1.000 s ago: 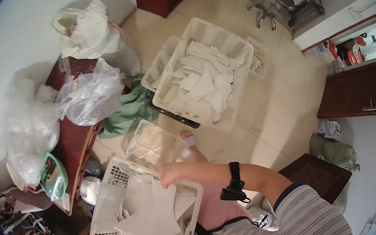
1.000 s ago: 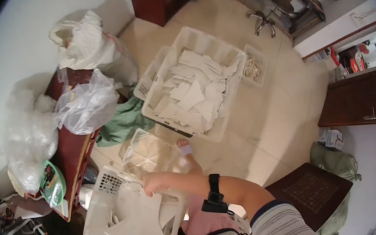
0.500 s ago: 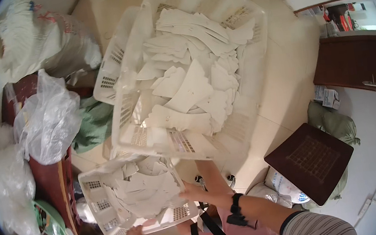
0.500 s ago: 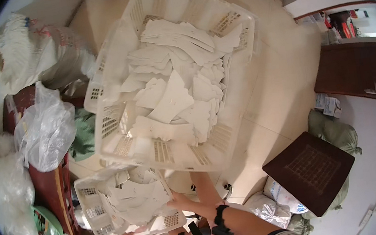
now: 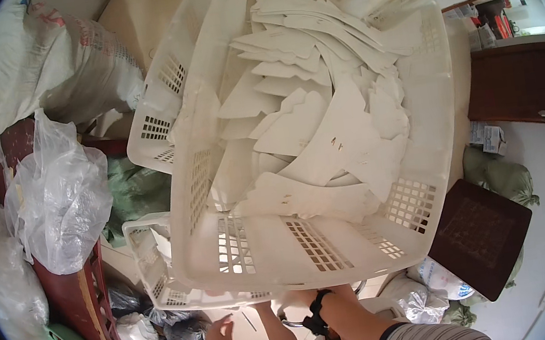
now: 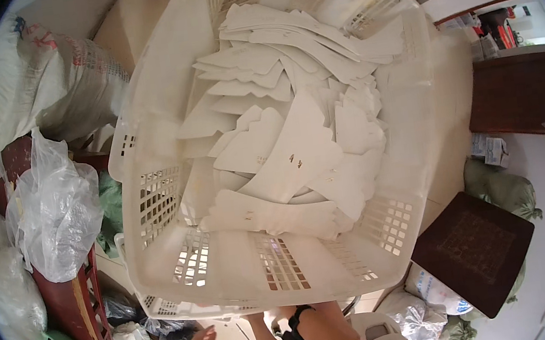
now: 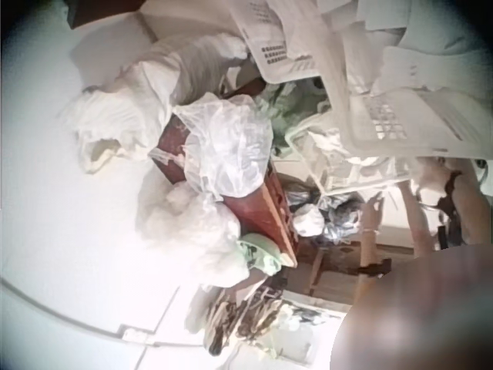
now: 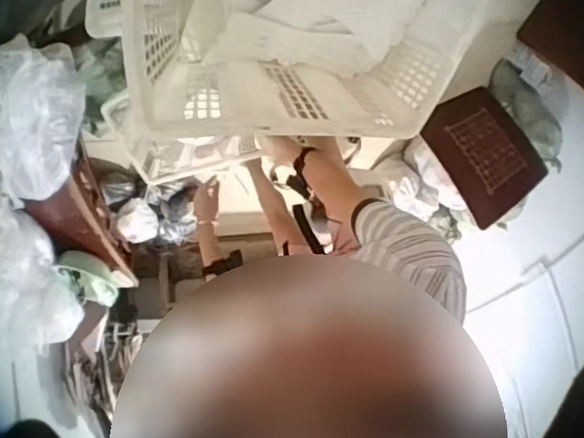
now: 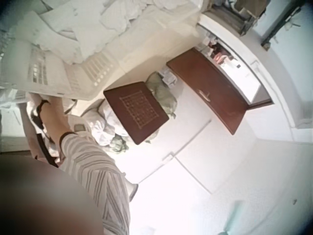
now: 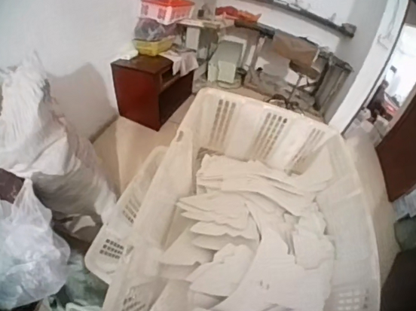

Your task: The recorder is sorting and organizing white shoe components and leather scraps in a workshop.

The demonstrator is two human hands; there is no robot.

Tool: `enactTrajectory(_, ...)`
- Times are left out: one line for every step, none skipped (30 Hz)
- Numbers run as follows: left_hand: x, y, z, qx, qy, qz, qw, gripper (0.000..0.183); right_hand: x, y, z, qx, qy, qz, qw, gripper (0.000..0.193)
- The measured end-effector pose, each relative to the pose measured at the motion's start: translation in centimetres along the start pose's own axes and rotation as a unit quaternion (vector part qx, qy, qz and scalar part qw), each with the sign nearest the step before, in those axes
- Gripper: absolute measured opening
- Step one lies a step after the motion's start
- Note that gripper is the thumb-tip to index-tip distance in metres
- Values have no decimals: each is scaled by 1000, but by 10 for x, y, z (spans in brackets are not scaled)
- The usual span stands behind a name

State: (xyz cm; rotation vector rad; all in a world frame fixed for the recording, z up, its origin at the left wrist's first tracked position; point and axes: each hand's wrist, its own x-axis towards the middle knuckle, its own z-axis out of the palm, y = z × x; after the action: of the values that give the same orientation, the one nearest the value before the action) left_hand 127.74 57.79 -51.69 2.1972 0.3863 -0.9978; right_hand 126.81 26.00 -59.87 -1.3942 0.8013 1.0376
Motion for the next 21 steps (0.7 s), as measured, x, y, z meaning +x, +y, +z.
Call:
enactTrajectory(-1,13,-3,-60,-25,9,998,26,1,-13,-15,7,21,-14,1000,57)
enactTrajectory(-5,25,-13,-118,-43,12,992,26,3,-28,-21,13,32,-28,999,57)
enactTrajectory(-8,49,-28,-113,-43,7,993,26,-1,-36,-28,21,47,-38,998,57)
enactTrajectory(-7,76,-44,-145,-1,2,989,25,-8,-43,-33,28,64,-48,996,56)
enactTrajectory(-8,103,-62,-178,44,-1,983,24,-21,-52,-33,34,80,-61,994,56)
enactTrajectory(-7,123,-72,-275,45,-8,960,24,-35,-60,-42,39,98,-76,991,56)
enactTrajectory(-2,144,-82,-275,43,-3,960,24,-64,-51,-66,43,123,-91,987,56)
enactTrajectory(-3,163,-100,-352,82,1,932,26,-96,-37,-90,49,133,-106,984,55)
enactTrajectory(-1,189,-119,-428,113,11,896,28,-123,-34,-121,55,152,-121,979,55)
enactTrajectory(2,227,-146,-409,146,10,901,32,-147,-36,-154,60,171,-137,974,55)
enactTrajectory(8,248,-159,-372,178,19,911,36,-150,-62,-173,65,200,-153,966,55)
enactTrajectory(16,267,-176,-397,175,55,899,39,-137,-116,-195,70,220,-167,958,55)
enactTrajectory(26,290,-191,-397,171,62,900,39,-126,-172,-220,76,245,-183,949,55)
enactTrajectory(33,310,-207,-374,193,94,902,38,-116,-204,-230,85,256,-196,943,54)
enactTrajectory(43,332,-216,-359,200,132,902,38,-126,-217,-236,91,283,-209,931,54)
enactTrajectory(50,343,-222,-350,206,127,905,38,-141,-276,-216,213,256,-226,915,51)
enactTrajectory(58,356,-227,-302,197,132,923,39,-161,-348,-194,330,229,-239,884,49)
enactTrajectory(64,368,-227,-257,180,141,939,40,-169,-384,-191,289,213,-226,906,47)
enactTrajectory(68,377,-225,-255,176,144,940,40,-172,-405,-191,249,196,-213,924,45)
enactTrajectory(73,384,-221,-179,214,148,949,41,-166,-407,-192,252,199,-213,923,45)
enactTrajectory(80,393,-216,-104,249,156,950,42,-158,-406,-198,196,185,-191,944,47)
